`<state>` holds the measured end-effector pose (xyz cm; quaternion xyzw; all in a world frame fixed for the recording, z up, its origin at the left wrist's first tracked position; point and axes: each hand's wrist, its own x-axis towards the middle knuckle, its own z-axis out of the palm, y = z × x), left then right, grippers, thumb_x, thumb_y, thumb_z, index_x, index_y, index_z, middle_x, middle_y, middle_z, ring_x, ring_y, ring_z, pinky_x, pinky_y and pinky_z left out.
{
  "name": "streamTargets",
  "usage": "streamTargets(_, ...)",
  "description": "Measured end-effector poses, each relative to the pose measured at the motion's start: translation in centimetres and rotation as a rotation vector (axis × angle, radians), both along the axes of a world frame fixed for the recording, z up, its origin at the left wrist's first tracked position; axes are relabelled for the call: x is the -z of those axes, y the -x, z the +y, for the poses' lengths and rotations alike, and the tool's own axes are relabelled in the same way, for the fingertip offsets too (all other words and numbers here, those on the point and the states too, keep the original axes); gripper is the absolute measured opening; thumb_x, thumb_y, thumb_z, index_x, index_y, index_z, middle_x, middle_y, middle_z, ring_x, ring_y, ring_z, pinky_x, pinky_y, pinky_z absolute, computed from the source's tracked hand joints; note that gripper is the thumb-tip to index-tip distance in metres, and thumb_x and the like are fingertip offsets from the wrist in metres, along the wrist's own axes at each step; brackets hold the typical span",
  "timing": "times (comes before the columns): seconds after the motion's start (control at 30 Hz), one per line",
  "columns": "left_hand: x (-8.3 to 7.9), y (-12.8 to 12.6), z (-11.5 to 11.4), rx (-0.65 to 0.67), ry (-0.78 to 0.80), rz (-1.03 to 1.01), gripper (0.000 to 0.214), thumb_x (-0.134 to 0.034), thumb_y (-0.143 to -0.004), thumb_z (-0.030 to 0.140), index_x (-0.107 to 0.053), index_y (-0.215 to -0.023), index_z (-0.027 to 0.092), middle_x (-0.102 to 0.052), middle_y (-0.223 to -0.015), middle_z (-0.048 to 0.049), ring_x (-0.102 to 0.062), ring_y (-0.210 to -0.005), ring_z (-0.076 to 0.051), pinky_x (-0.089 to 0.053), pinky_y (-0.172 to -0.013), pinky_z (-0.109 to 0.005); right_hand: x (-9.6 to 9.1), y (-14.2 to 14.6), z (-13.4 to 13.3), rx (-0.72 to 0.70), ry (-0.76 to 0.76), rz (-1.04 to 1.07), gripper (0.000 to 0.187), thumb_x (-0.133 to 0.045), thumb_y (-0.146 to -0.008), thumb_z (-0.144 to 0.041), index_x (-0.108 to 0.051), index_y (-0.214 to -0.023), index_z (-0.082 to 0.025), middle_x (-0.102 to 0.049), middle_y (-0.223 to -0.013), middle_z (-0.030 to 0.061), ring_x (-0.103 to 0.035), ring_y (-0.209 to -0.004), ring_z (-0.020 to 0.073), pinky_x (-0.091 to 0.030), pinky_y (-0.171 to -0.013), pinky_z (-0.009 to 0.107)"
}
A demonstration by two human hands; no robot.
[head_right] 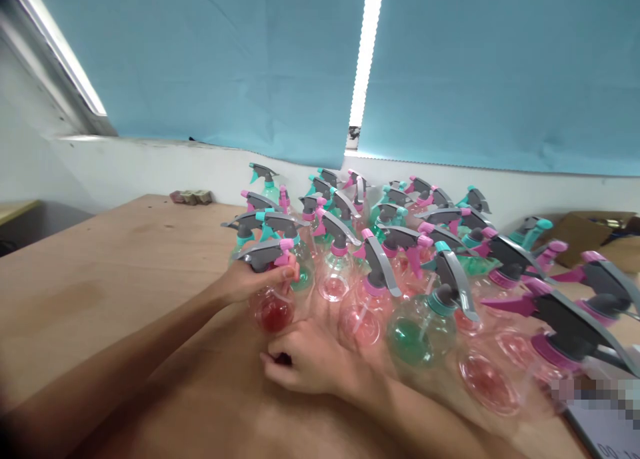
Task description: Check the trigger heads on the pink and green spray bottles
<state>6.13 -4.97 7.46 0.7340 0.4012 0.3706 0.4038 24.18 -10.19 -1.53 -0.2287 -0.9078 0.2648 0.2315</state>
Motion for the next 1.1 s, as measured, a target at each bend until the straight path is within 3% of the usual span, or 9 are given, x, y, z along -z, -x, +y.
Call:
streamTargets(0.13, -0.59, -0.54, -0.33, 0.002, 0.062, -0.005, 0.048, -0.073, -0.090, 0.057, -0.066, -0.065, 0.017, -0.066, -0.064, -0.0025, -0.064, -0.063, -0.016, -0.052, -0.063, -0.028, -0.10, 0.02, -0.03, 0.000, -0.001, 0.005, 0.032, -0.060, -0.096, -0.021, -0.054, -0.065, -0.017, -0.064, -0.068, -0.0003, -0.046, -0.059, 0.0088, -0.031, -0.061, 0.028)
streamTargets(0.3, -0.80, -0.71, -0.35, -0.002, 0.034, 0.018, 0.050, -0.072, -0.090, 0.057, -0.063, -0.062, 0.018, -0.065, -0.061, -0.0023, -0.064, -0.062, -0.016, -0.052, -0.064, -0.028, -0.11, 0.04, -0.02, -0.005, -0.005, 0.018, 0.030, -0.061, -0.095, -0.019, -0.054, -0.065, -0.017, -0.063, -0.067, -0.0011, -0.044, -0.058, 0.0086, -0.029, -0.059, 0.028)
streamTargets(0.43, -0.92, -0.44, -0.06, 0.121, 0.070, 0.031, 0.047, -0.069, -0.094, 0.060, -0.073, -0.077, 0.016, -0.068, -0.066, -0.0029, -0.065, -0.065, -0.017, -0.052, -0.064, -0.027, -0.24, 0.08, -0.03, -0.009, -0.011, 0.013, 0.029, -0.061, -0.095, -0.019, -0.056, -0.066, -0.017, -0.063, -0.067, -0.0012, -0.045, -0.059, 0.0087, -0.030, -0.060, 0.028)
streamTargets(0.53, -0.96, -0.25, 0.04, 0.132, 0.044, 0.063, 0.045, -0.066, -0.097, 0.060, -0.078, -0.092, 0.017, -0.069, -0.072, -0.0029, -0.066, -0.070, -0.017, -0.053, -0.067, -0.026, -0.43, 0.06, -0.08, -0.002, -0.010, -0.001, 0.030, -0.061, -0.095, -0.020, -0.056, -0.066, -0.017, -0.063, -0.066, -0.0011, -0.045, -0.058, 0.0086, -0.030, -0.060, 0.028)
streamTargets(1.1, -0.79, 0.04, 0.16, 0.144, 0.018, 0.063, 0.036, -0.064, -0.100, 0.049, -0.082, -0.102, 0.018, -0.072, -0.081, -0.0047, -0.067, -0.081, -0.018, -0.054, -0.076, -0.027, -0.49, -0.03, -0.03, -0.001, -0.008, 0.010, 0.032, -0.059, -0.096, -0.020, -0.050, -0.065, -0.017, -0.059, -0.065, -0.0026, -0.044, -0.058, 0.0078, -0.029, -0.060, 0.027)
